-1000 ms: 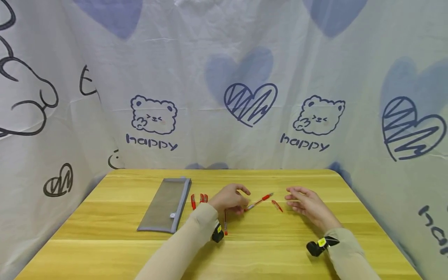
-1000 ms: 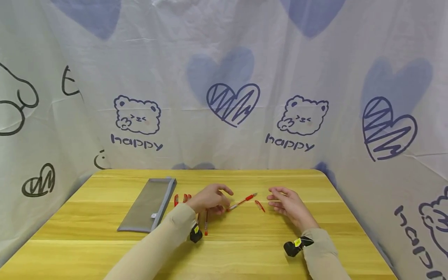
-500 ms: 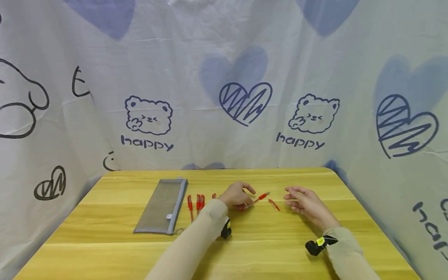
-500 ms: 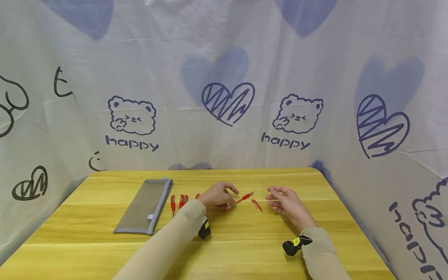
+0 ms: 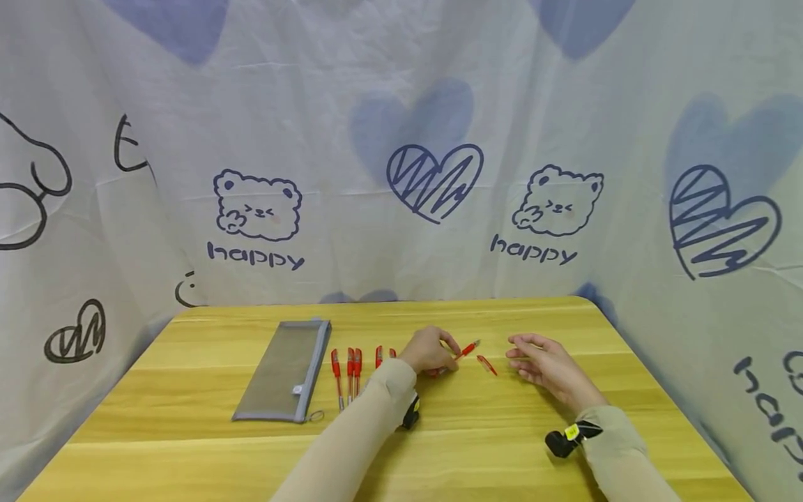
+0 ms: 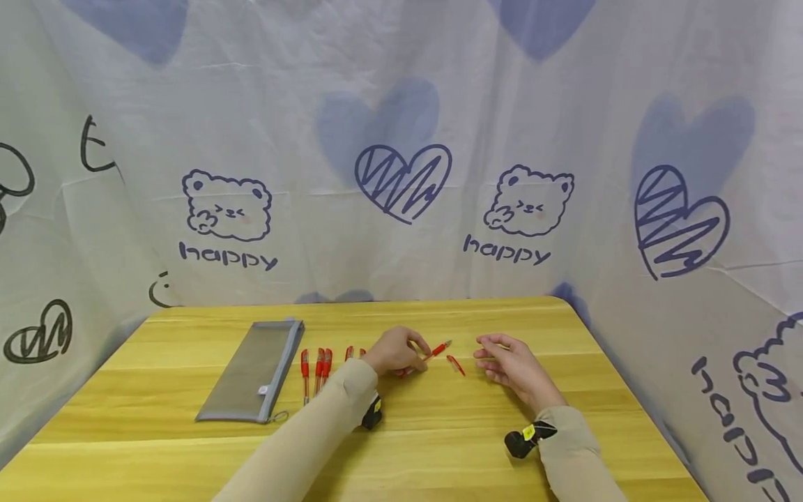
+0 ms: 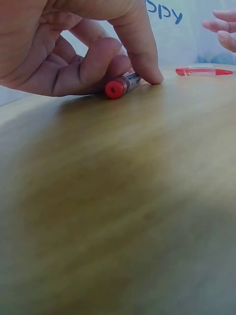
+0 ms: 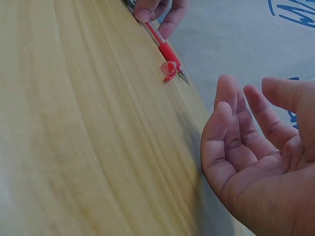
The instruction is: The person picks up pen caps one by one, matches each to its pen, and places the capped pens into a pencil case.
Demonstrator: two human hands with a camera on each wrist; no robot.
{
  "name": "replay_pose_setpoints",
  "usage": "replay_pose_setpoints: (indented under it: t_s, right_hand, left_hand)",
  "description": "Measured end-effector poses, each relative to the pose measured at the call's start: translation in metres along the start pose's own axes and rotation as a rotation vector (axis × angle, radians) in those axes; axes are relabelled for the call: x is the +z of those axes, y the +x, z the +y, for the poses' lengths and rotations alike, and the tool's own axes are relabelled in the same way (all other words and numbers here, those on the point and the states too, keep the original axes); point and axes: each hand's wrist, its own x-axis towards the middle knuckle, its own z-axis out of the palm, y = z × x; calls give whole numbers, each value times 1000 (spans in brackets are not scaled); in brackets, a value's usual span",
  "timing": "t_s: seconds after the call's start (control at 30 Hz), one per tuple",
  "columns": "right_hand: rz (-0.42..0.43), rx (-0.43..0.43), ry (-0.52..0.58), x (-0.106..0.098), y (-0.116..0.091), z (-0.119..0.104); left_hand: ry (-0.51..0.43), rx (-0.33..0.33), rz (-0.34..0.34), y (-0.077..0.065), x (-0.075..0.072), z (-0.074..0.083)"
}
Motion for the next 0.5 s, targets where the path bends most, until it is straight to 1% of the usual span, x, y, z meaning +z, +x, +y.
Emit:
replay_pose_setpoints:
  t_s: [0.23, 0.4, 0.5]
  right_hand:
    - [-4, -4, -48, 3, 0, -2]
    - [-9, -16, -92, 5, 0, -4]
    - [-13, -21, -97, 6, 1, -5]
  left_hand:
    - [77, 19, 43, -4, 0, 4]
    - [123, 29, 37, -6, -2, 7]
    - [120, 14, 22, -7, -3, 8]
